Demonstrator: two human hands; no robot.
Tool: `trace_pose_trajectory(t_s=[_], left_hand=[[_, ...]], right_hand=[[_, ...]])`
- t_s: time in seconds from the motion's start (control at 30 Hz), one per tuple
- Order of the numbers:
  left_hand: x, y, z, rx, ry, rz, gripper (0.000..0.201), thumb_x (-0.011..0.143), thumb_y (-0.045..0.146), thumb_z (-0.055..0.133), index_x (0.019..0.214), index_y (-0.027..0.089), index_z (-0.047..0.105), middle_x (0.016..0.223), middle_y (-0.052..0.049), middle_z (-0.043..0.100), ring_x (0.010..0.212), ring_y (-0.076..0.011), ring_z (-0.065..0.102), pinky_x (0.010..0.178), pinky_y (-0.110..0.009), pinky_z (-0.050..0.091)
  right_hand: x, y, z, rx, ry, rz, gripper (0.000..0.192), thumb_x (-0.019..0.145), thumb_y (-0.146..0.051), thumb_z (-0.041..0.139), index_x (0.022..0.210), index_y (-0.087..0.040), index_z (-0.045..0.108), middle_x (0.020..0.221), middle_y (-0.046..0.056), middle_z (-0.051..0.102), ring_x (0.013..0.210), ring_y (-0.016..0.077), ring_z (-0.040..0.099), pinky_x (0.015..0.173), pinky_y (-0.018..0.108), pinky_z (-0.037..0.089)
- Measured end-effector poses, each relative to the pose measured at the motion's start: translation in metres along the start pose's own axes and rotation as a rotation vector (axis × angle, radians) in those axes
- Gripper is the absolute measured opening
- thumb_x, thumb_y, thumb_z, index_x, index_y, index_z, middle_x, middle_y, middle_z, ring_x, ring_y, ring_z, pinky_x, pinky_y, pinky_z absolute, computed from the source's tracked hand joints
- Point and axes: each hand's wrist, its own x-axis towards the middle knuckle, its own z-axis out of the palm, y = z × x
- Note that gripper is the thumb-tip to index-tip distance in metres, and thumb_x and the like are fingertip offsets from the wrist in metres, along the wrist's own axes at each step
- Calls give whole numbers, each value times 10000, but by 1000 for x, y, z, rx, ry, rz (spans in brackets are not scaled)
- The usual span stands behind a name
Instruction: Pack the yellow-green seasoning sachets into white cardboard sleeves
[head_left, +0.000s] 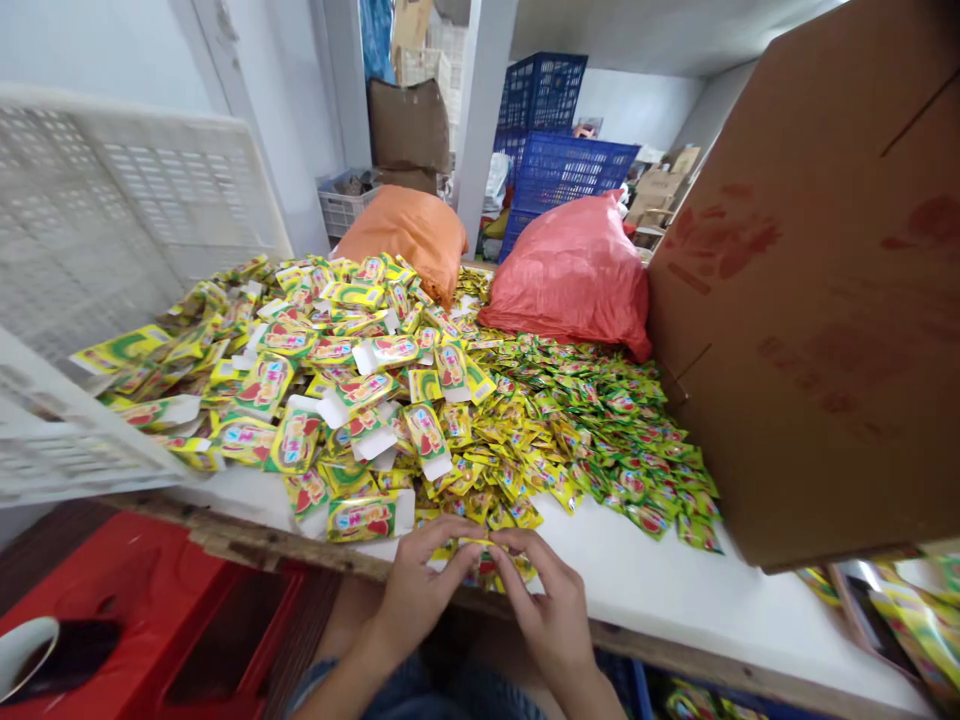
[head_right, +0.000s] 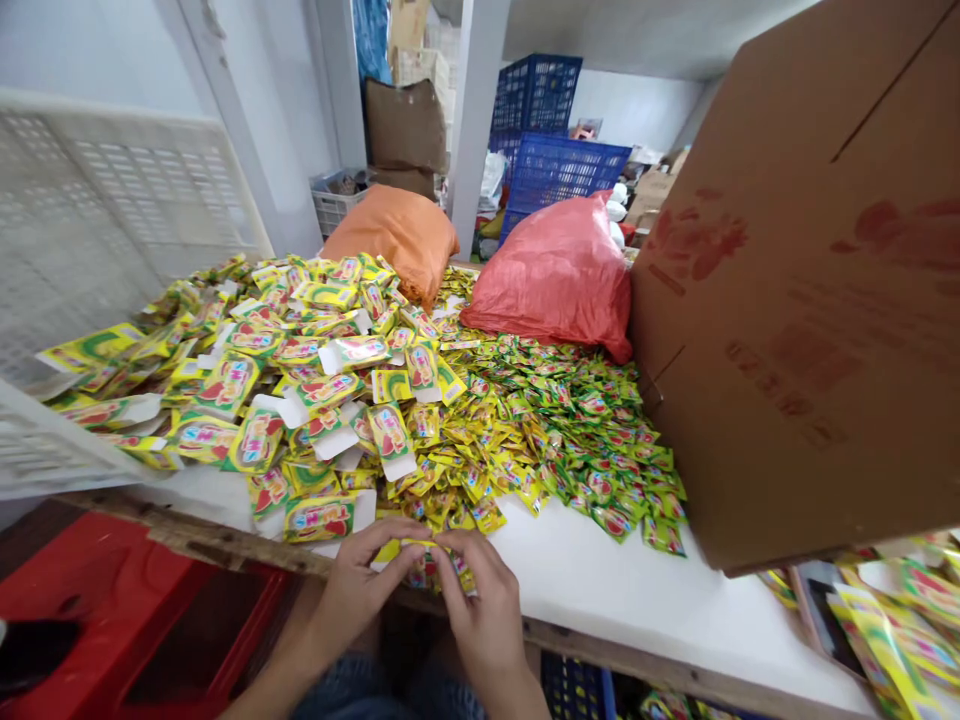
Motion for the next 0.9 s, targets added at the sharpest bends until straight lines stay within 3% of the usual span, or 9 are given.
trace_pose_trajectory(t_s=[0.17, 0.37, 0.5, 0.57, 0.67, 0.77, 0.83, 0.9], left_hand=[[3, -1, -1, -35, -7, 13, 128, 806, 246, 579, 853, 195, 687, 868, -40, 693, 868, -164, 614, 820, -274, 467], [0, -23, -8, 30, -115, 94, 209, 822, 254, 558, 991, 239, 679, 961, -56, 675, 922, -166, 600, 823, -282, 478], [-5, -27, -4, 73, -73, 133, 226, 820, 225, 557, 1021, 242, 659, 962, -52, 685, 941, -175, 599, 849, -297, 473], [-7, -25, -6, 96, -86, 161, 220, 838, 207, 527, 1011, 246, 657, 958, -47, 687, 942, -168, 602, 850, -288, 472], [-6, -21, -26, 280, -99, 186, 281, 848, 234, 504, 1115, 237, 592, 1115, -76, 624, 1062, -188, 543, 915, -319, 431], [-3, -23, -67, 669, 27, 65, 504, 798, 323, 561, 1263, 170, 440, 1243, -136, 519, 1169, -266, 432, 977, -423, 341], [0, -26, -91, 910, -1, -50, 521, 761, 323, 592, 1236, 158, 460, 1192, -139, 543, 1126, -310, 441, 927, -463, 341], [4, -28, -105, 1046, -78, -91, 414, 741, 264, 596, 1142, 183, 530, 1133, -114, 569, 1082, -311, 461, 890, -456, 337]], right_hand=[[0, 1, 2, 6, 2, -4, 119, 864, -198, 485, 930, -207, 584, 893, 48, 634, 870, 173, 596, 760, 268, 482], [-11, 17, 9, 0, 57, -59, 198, 860, -165, 489, 1007, -221, 609, 979, 61, 634, 953, 181, 589, 818, 288, 489], [-12, 14, 21, -7, 80, -61, 208, 854, -178, 496, 1020, -221, 615, 971, 58, 646, 940, 187, 604, 805, 288, 504], [-11, 9, 16, -21, 78, -81, 207, 857, -188, 485, 1009, -227, 619, 954, 53, 653, 930, 191, 609, 791, 283, 509], [-15, 11, -29, -119, 12, -99, 219, 863, -221, 453, 1004, -239, 619, 945, 57, 651, 900, 198, 613, 741, 268, 514], [-26, 37, -109, -395, -106, 11, 203, 800, -318, 531, 957, -256, 643, 899, 55, 661, 785, 209, 631, 653, 274, 519], [-36, 56, -152, -580, -93, 18, 195, 705, -418, 606, 809, -273, 684, 778, 47, 666, 672, 226, 627, 586, 306, 510], [-42, 63, -166, -638, -80, 94, 245, 694, -473, 596, 788, -264, 685, 790, 58, 665, 697, 237, 625, 621, 329, 506]])
